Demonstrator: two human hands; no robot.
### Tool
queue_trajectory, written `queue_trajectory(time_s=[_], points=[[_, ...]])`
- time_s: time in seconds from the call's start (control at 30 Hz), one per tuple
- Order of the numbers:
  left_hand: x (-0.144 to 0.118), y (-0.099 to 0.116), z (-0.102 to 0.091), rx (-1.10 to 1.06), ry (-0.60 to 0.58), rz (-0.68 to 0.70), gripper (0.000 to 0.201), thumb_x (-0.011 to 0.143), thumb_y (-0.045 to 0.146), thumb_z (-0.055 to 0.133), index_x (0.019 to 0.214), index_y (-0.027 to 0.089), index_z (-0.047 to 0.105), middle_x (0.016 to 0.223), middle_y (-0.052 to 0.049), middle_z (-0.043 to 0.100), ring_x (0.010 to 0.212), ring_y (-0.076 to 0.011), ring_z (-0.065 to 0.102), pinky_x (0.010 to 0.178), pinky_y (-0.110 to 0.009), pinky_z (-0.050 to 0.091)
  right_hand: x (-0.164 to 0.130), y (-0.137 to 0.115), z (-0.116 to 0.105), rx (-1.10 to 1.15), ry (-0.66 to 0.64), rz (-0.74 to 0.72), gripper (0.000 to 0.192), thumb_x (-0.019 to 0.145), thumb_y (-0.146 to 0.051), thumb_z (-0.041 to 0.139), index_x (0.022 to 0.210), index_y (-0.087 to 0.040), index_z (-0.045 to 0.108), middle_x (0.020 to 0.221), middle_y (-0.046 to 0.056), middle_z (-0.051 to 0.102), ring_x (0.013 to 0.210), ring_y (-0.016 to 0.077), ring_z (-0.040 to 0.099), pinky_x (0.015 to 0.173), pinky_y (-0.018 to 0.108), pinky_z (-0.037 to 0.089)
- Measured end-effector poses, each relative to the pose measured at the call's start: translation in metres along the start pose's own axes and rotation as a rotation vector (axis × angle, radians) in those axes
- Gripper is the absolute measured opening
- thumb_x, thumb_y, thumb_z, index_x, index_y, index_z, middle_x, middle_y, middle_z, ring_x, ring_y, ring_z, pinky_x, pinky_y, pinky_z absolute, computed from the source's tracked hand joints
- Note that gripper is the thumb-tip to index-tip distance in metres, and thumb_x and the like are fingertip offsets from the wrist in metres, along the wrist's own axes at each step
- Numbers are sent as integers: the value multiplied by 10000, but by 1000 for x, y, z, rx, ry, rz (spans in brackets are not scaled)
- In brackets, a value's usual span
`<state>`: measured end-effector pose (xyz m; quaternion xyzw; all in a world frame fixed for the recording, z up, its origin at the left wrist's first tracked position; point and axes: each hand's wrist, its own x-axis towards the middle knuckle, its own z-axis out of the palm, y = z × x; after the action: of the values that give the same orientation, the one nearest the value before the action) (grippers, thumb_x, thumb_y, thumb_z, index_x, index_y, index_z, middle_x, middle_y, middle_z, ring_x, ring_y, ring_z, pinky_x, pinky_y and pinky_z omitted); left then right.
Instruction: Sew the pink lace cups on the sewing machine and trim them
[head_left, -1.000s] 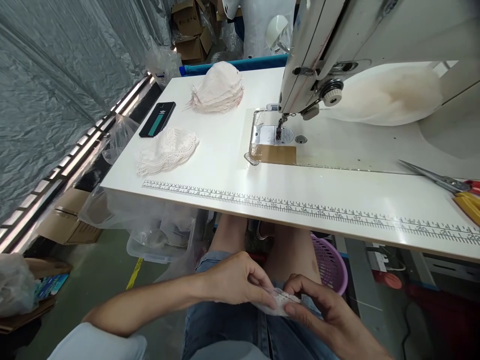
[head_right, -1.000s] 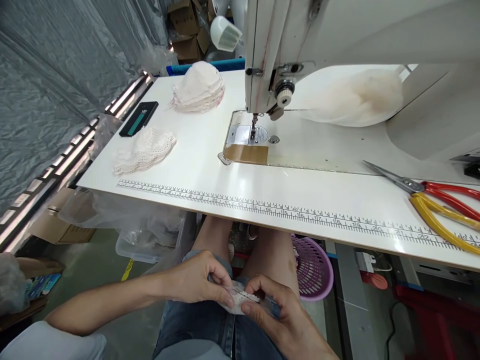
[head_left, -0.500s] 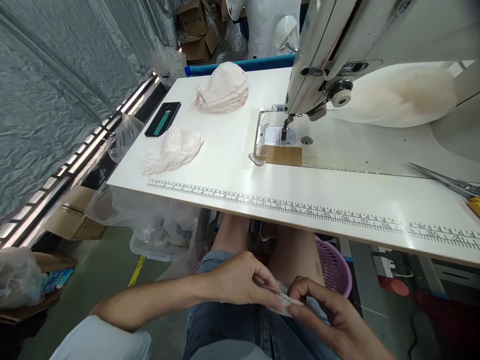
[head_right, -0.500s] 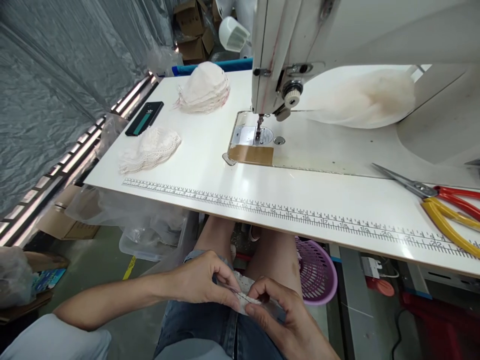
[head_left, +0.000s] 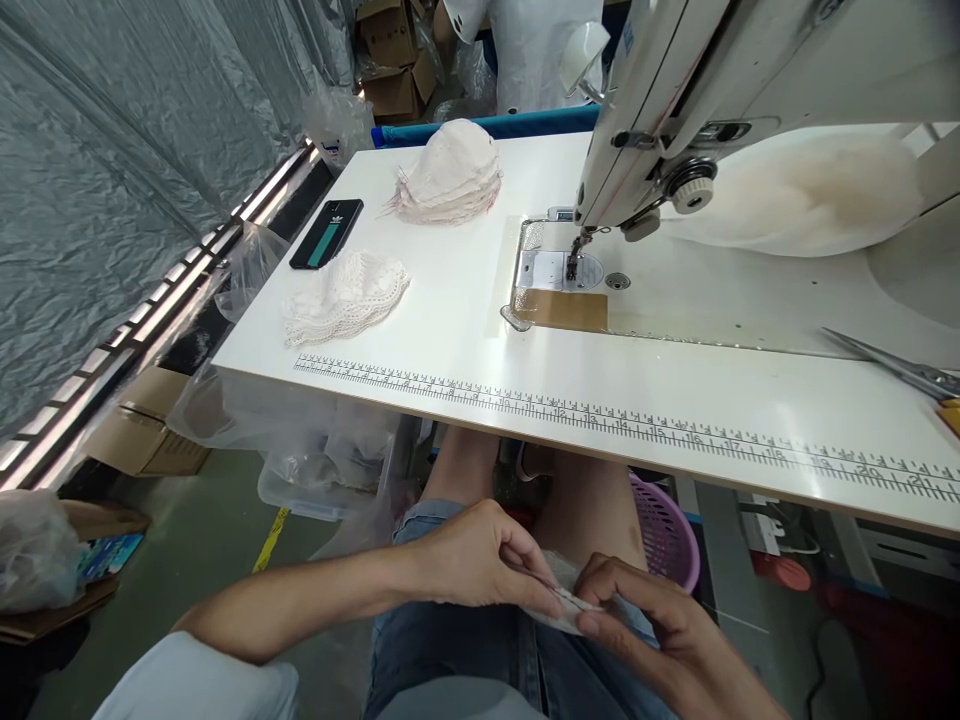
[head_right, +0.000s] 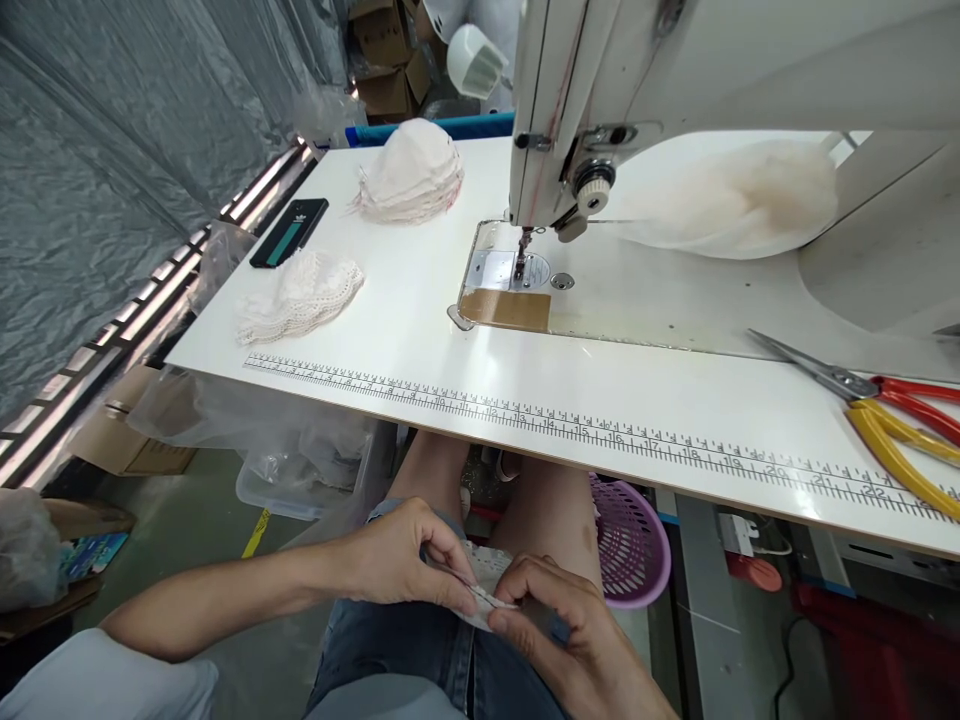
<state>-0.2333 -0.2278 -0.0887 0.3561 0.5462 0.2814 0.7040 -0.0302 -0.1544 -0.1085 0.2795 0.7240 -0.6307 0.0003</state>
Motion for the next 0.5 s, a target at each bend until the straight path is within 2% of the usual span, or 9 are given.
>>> queue_trajectory(time_s=[0.17, 0.27, 0.33, 0.5], points=[[2, -2, -1, -13, -7, 18, 255, 667, 329, 730, 814, 121, 733, 703, -41, 682, 642, -125, 602, 570, -163, 436, 0, -4, -2, 16, -3, -9, 226, 874, -411, 509, 740, -239, 570, 724, -19, 584, 691, 147, 566, 623, 208, 407], [3, -1, 1, 15, 29, 4, 254, 660, 315, 731, 811, 111, 734, 707, -55, 688, 649, -137, 611, 580, -174, 440, 2, -10, -1, -58, 44, -15, 208, 869, -425, 504, 809, -239, 576, 761, -8, 590, 710, 157, 571, 609, 209, 406], [3, 1, 3, 36, 55, 13, 257, 662, 315, 728, 807, 104, 734, 714, -65, 692, 654, -142, 613, 592, -183, 443, 5, -14, 0, -107, 71, -15, 241, 884, -429, 470, 783, -228, 556, 722, -8, 561, 676, 152, 552, 586, 211, 391], [0, 6, -1, -83, 25, 27, 288, 642, 335, 745, 821, 109, 737, 694, -46, 679, 604, -102, 575, 590, -170, 437, 9, -25, -4, -36, -28, 23, 346, 912, -457, 390, 703, -216, 524, 664, -18, 474, 623, 132, 467, 567, 213, 364]])
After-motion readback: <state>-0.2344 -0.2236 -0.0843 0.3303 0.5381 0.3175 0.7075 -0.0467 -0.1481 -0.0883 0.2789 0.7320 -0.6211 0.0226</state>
